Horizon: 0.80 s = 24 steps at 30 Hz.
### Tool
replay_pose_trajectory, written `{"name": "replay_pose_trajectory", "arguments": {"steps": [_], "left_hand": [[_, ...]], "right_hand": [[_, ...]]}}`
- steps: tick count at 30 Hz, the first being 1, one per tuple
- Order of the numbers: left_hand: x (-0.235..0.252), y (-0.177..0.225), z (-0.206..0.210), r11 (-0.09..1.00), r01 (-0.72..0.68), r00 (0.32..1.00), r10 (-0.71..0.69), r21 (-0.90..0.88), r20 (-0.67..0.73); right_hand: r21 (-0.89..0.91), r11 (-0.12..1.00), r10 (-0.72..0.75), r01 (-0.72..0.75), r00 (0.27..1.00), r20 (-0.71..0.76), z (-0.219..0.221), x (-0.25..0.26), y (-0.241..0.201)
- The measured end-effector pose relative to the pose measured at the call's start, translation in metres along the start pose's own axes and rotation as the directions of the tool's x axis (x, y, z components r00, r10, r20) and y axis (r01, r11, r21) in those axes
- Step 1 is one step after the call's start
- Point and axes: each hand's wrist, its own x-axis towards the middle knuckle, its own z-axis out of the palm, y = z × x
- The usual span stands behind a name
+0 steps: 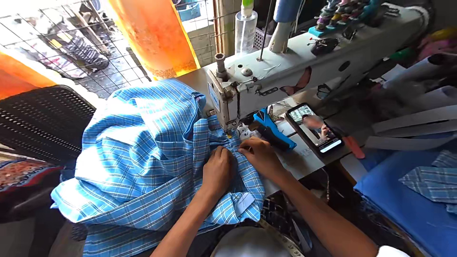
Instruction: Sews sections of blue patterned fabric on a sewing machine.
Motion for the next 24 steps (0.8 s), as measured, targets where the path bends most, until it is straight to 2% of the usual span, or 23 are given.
{"name": "replay_pose_trajectory", "arguments": {"steps": [4,8,11,13,15,17,18,20,22,24], "left_hand": [[-0.002,-0.007,-0.003,0.983,0.023,1.000,-0.021,-0.181,0.011],[0.003,-0.012,-0.003,0.966,0.019,1.000,-0.022,-0.257,-0.010],[0.006,-0.005,-0.006,0.983,0.014,0.999,-0.007,-0.185,0.039],[0.005,-0.004,-0.004,0.991,-0.049,0.999,0.049,-0.123,-0.003],[0.003,-0.006,0.001,0.990,-0.132,0.990,0.128,-0.057,-0.063],[0.003,-0.004,0.001,0.988,-0.157,0.987,0.157,-0.006,-0.045],[0.003,-0.003,0.000,0.989,-0.150,0.988,0.150,0.019,-0.024],[0.003,-0.001,-0.002,0.990,-0.130,0.992,0.129,0.058,0.008],[0.005,0.001,-0.007,0.988,-0.112,0.993,0.107,0.102,0.059],[0.010,0.005,-0.015,0.983,-0.122,0.984,0.102,0.140,0.144]], "right_hand": [[-0.002,1.000,-0.016,0.016,1.000,0.006,-0.005,-0.020,-0.006],[-0.108,0.993,0.070,-0.049,0.976,0.205,-0.013,-0.036,-0.031],[-0.124,0.986,0.137,-0.114,0.972,0.192,-0.010,-0.034,-0.027],[-0.060,0.991,0.126,-0.121,0.987,0.099,-0.007,-0.033,-0.018],[0.022,0.992,0.120,-0.123,0.987,0.104,-0.012,-0.033,-0.011],[0.109,0.991,0.074,-0.084,0.994,0.085,-0.025,-0.041,-0.004],[0.130,0.990,0.049,-0.050,0.999,0.008,-0.035,-0.048,0.001],[0.070,0.997,0.038,-0.020,0.964,-0.264,-0.064,-0.061,0.023],[-0.051,0.989,0.095,-0.136,0.869,-0.487,-0.104,-0.068,0.057],[-0.149,0.949,0.158,-0.278,0.827,-0.539,-0.139,-0.073,0.095]]}}
